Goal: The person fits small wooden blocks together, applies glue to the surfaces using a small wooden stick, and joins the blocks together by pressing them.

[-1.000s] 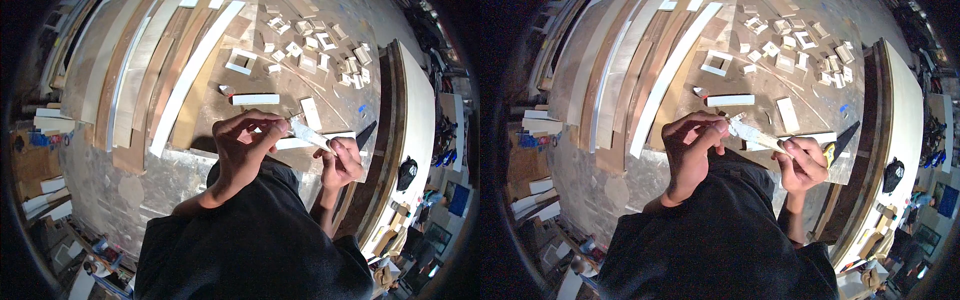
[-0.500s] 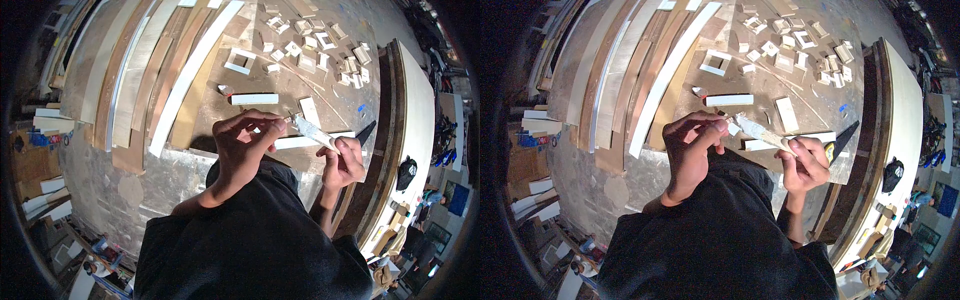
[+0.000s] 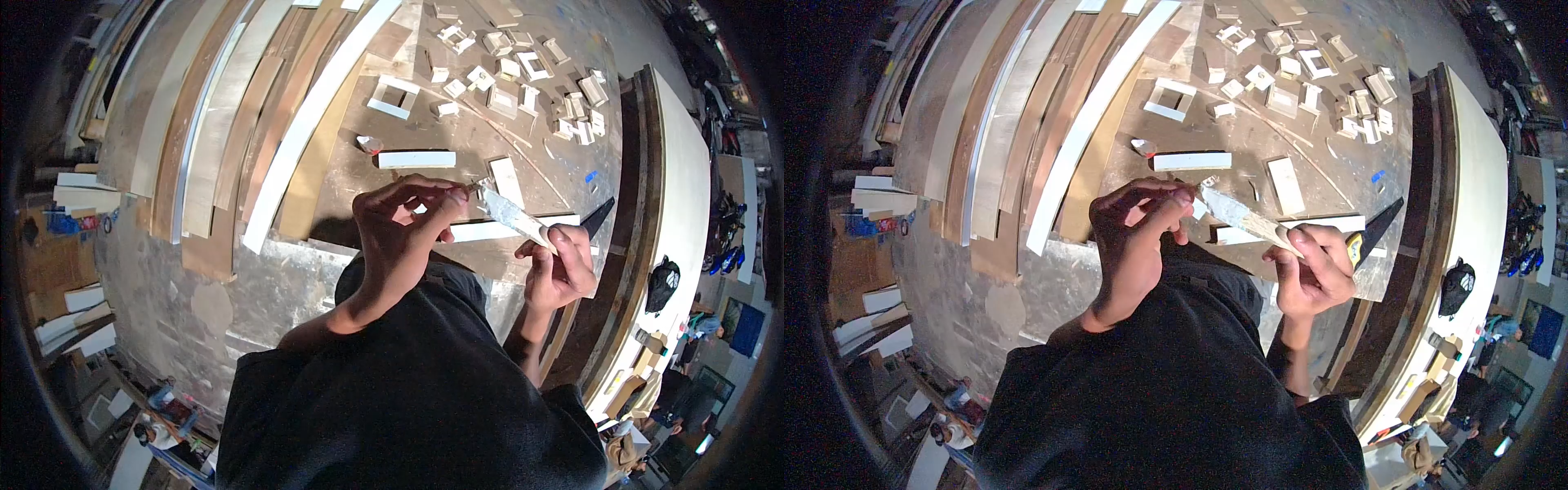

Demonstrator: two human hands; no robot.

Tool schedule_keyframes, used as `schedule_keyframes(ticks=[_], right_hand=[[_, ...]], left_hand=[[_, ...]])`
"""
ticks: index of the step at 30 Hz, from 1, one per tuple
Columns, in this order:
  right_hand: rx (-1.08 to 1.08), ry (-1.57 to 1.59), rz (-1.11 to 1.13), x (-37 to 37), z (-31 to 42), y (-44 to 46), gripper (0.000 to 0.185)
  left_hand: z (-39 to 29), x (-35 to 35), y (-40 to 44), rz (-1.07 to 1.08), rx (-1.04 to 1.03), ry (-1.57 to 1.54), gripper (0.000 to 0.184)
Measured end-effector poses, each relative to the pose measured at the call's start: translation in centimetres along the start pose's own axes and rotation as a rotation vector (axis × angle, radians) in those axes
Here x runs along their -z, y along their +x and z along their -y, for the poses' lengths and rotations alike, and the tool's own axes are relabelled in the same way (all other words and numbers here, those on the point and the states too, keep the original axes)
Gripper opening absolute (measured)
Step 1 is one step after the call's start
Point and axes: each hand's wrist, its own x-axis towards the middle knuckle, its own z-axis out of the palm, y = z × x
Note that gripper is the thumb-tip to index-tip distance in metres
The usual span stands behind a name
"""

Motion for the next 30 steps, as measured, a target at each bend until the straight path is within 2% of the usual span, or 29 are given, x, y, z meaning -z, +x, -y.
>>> schedule_keyframes(ticks=[3,7,9,13,15,22,26,28,30], right_hand=[[0.011,-0.125,0.067,0.2,-0.4,-0.1,0.033],[-0.039,-0.063,0.057,-0.1,-0.4,-0.3,0.034],[-0.061,-0.065,0.102,0.0,-0.4,-0.3,0.022],[-0.091,-0.024,0.079,0.0,-0.3,-0.5,0.022],[-0.105,0.093,0.037,0.2,-0.4,-0.7,0.032],[-0.139,-0.010,0.038,0.1,-0.7,-0.7,0.020],[-0.202,0.220,-0.005,-0.1,-0.7,-1.6,0.019],[-0.386,0.338,-0.063,-0.5,-0.7,-2.5,0.019],[-0.403,0.347,-0.041,-0.8,-1.0,-2.8,0.019]], left_hand=[[-0.2,-0.2,-0.1,-0.018,0.027,0.019,0.011],[-0.2,-0.2,-0.2,-0.008,-0.001,-0.020,0.011],[-0.3,-0.2,-0.3,-0.020,0.054,-0.058,0.011],[0.6,0.2,0.0,-0.027,0.089,-0.120,0.010],[0.9,0.4,0.0,-0.012,0.122,-0.181,0.010],[-0.2,-0.5,-0.4,-0.065,0.119,-0.051,0.008],[0.1,-0.3,-0.1,-0.068,0.102,-0.017,0.010],[0.5,-0.4,0.0,-0.059,0.107,-0.026,0.011],[1.0,-0.6,-0.1,-0.091,0.070,-0.072,0.011]])
